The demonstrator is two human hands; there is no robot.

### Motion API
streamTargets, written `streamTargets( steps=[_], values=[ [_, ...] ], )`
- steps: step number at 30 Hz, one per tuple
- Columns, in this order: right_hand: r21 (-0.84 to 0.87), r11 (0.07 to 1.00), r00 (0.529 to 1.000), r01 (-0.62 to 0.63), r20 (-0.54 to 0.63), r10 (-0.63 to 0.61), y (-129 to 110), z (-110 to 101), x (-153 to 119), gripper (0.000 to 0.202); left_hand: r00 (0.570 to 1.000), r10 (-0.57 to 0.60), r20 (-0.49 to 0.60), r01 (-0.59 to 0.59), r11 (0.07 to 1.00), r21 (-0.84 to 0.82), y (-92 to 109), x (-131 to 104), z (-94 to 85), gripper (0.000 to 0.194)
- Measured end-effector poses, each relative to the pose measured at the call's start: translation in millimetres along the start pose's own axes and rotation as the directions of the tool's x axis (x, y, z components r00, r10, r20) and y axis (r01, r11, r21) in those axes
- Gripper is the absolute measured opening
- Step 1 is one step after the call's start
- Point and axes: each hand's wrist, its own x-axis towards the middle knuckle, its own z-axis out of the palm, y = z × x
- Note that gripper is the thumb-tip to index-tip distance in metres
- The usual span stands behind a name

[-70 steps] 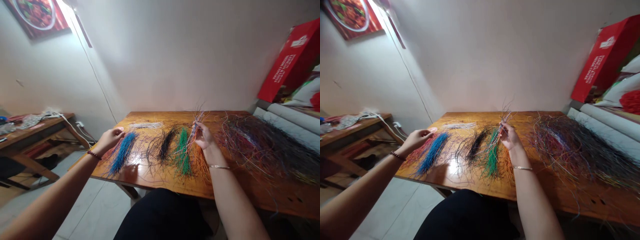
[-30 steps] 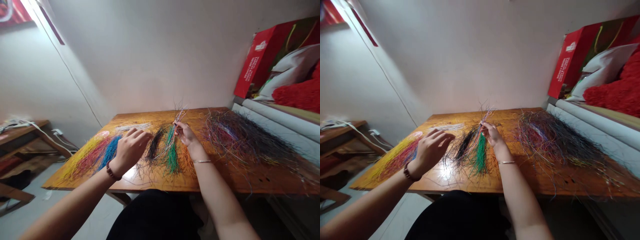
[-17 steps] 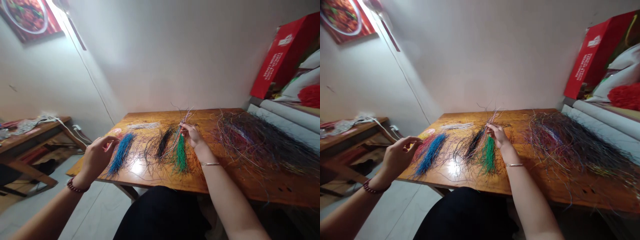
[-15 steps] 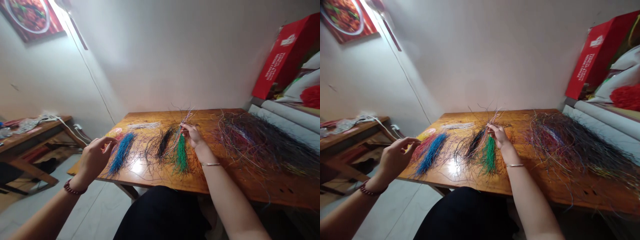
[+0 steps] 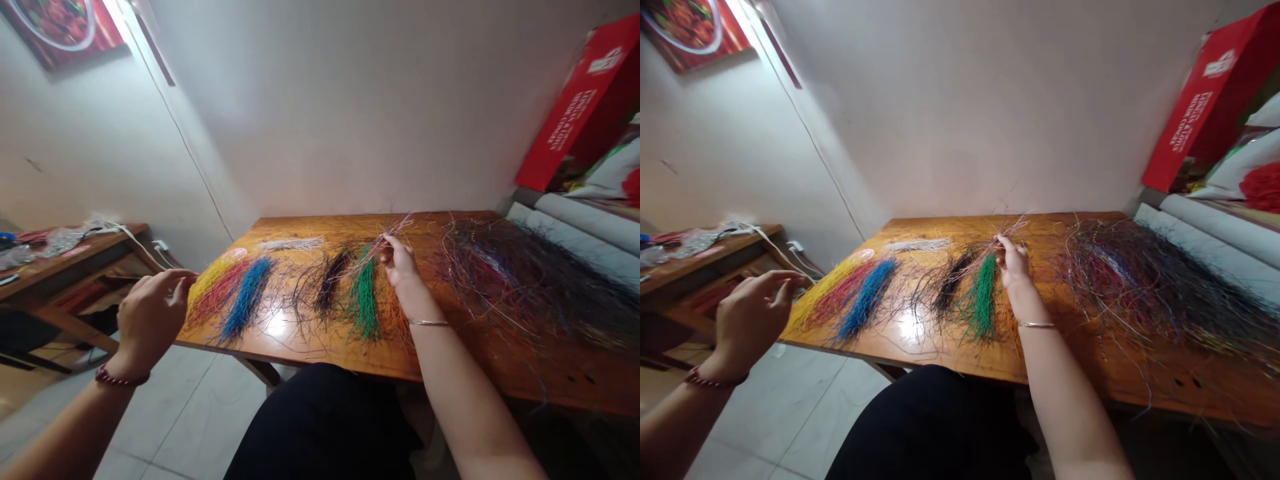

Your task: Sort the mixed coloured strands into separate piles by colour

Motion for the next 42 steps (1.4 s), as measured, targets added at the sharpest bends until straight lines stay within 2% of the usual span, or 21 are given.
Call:
streamTargets(
  steps=[3,7,10,14,18,24,27,29,32,36,39,42],
  values=[
    [0.049,0.999,0.999,-0.006,-0.040,0.008,-7,-2,2,0.012,0.997,-0.056,-0.045,0.058,0.997,0.049,-26,2,8.4,0.022],
    [0.088,0.992,0.996,-0.088,0.039,0.085,-11,-1,-1,0.009,0.991,-0.120,-0.053,0.126,0.985,0.114,-56,7,19.8,0.029],
    [0.107,0.981,0.984,-0.163,0.094,0.154,-12,1,-4,0.007,0.985,-0.169,-0.030,0.172,0.975,0.138,-68,10,28.2,0.031],
    [0.132,0.969,0.972,-0.210,0.132,0.192,-12,0,-5,0.008,0.975,-0.223,-0.016,0.223,0.966,0.134,-73,13,38.9,0.035],
    [0.125,0.967,0.967,-0.222,0.154,0.203,-12,-1,-4,0.009,0.969,-0.233,-0.076,0.239,0.967,0.083,-71,14,42.3,0.034],
    [0.134,0.957,0.959,-0.259,0.154,0.238,-11,1,-6,0.015,0.955,-0.228,-0.188,0.200,0.968,-0.153,-57,21,21.0,0.030],
    [0.131,0.955,0.956,-0.266,0.162,0.244,-11,1,-7,0.015,0.942,-0.211,-0.262,0.172,0.972,-0.162,-57,28,13.2,0.029],
    [0.129,0.955,0.955,-0.267,0.171,0.244,-11,1,-8,0.014,0.943,-0.197,-0.268,0.167,0.977,-0.131,-62,31,15.3,0.029],
    [0.124,0.954,0.951,-0.274,0.181,0.250,-11,2,-8,0.013,0.958,-0.181,-0.222,0.185,0.983,0.000,-74,31,28.4,0.033],
    [0.120,0.952,0.947,-0.282,0.198,0.255,-12,3,-9,0.011,0.973,-0.198,-0.118,0.216,0.962,0.165,-84,17,52.1,0.038],
    [0.126,0.950,0.946,-0.287,0.195,0.260,-12,3,-10,0.012,0.973,-0.231,0.024,0.219,0.948,0.231,-82,0,63.5,0.042],
    [0.128,0.951,0.948,-0.283,0.190,0.256,-12,3,-11,0.011,0.961,-0.201,0.189,0.149,0.954,0.259,-74,-14,65.8,0.042]
  ],
)
